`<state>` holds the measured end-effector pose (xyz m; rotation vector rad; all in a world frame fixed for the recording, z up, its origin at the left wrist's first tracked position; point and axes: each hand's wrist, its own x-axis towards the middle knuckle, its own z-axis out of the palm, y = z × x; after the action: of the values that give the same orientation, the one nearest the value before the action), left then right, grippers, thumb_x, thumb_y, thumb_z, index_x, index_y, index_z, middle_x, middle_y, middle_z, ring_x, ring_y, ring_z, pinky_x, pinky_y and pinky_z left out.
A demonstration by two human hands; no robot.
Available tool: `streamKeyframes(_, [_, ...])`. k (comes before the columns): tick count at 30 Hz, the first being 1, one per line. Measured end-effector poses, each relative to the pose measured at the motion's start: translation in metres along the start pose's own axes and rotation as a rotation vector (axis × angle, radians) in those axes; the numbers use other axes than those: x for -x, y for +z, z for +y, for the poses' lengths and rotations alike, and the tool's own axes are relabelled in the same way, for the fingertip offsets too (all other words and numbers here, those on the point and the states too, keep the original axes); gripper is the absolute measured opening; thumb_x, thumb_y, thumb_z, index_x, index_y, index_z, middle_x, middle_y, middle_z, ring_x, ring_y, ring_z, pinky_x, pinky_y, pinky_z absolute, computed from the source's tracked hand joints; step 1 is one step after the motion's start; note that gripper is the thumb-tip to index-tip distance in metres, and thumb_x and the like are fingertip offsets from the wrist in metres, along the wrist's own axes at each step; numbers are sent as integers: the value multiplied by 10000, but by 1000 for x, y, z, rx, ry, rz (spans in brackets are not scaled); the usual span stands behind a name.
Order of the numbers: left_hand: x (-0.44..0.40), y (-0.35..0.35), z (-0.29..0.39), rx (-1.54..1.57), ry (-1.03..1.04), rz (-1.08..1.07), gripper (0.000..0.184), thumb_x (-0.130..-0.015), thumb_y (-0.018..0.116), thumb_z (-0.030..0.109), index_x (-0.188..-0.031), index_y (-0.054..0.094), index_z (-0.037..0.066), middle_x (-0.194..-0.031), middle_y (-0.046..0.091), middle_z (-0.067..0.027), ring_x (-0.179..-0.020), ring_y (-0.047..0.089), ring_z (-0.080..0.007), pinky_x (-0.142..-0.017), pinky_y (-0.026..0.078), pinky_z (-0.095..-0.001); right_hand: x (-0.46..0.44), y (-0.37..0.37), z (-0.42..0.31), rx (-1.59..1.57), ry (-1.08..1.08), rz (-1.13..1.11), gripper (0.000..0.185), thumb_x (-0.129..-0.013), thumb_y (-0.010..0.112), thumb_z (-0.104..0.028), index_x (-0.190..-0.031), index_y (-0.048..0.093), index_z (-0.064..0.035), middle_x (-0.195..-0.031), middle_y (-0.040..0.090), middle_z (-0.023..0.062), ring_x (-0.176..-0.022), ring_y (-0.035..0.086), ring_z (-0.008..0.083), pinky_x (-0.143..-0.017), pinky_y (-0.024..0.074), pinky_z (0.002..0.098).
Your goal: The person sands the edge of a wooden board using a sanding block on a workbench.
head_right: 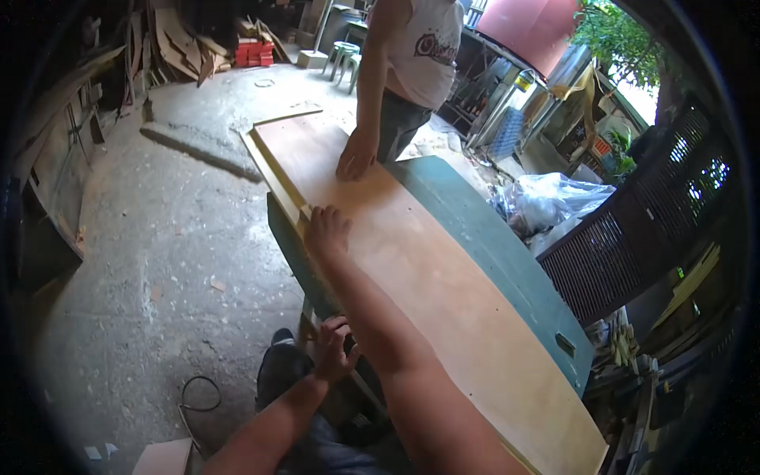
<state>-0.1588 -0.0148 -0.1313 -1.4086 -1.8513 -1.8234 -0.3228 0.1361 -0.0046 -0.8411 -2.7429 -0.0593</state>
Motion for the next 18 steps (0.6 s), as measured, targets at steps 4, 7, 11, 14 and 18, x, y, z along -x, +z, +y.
streamKeyframes(4, [2,6,-3,-46,10,13,454,-925,775,364,-1219,573,83,-1318,561,-204,-1231,538,-433,-1075,425,-541,55,-13,29,-68,9,31,467,-1035,515,-442,-1355,584,-110,-1357,568,186,-1304,514,367,-1017,408,608])
streamKeyframes(7, [4,9,-5,-81,-2,3,462,-921,771,370,-1220,577,77,-1317,562,-203,-1222,544,-432,-1066,430,-543,120,-41,67,-52,19,-77,467,-1022,522,-437,-1337,572,-96,-1299,567,198,-1256,519,380,-991,411,597])
streamKeyframes(11, [1,1,-4,-165,34,-22,437,-905,766,327,-1211,584,74,-1296,575,-204,-1211,554,-433,-1048,436,-541,223,-80,115,54,50,-111,448,-1006,557,-439,-1264,579,-74,-1206,569,188,-1180,531,361,-974,395,553])
streamKeyframes(14, [-6,-4,5,-131,74,14,403,-903,756,281,-1204,586,74,-1266,590,-206,-1208,557,-427,-1052,428,-538,291,-108,144,114,125,-156,418,-985,600,-420,-1217,583,-73,-1175,565,179,-1155,532,343,-945,392,523])
streamKeyframes(18, [-48,-16,22,-198,53,32,332,-912,714,156,-1196,580,50,-1206,617,-191,-1204,563,-402,-1071,412,-539,337,-128,166,128,103,-124,336,-972,592,-362,-1156,592,-80,-1139,563,162,-1108,530,326,-896,395,519])
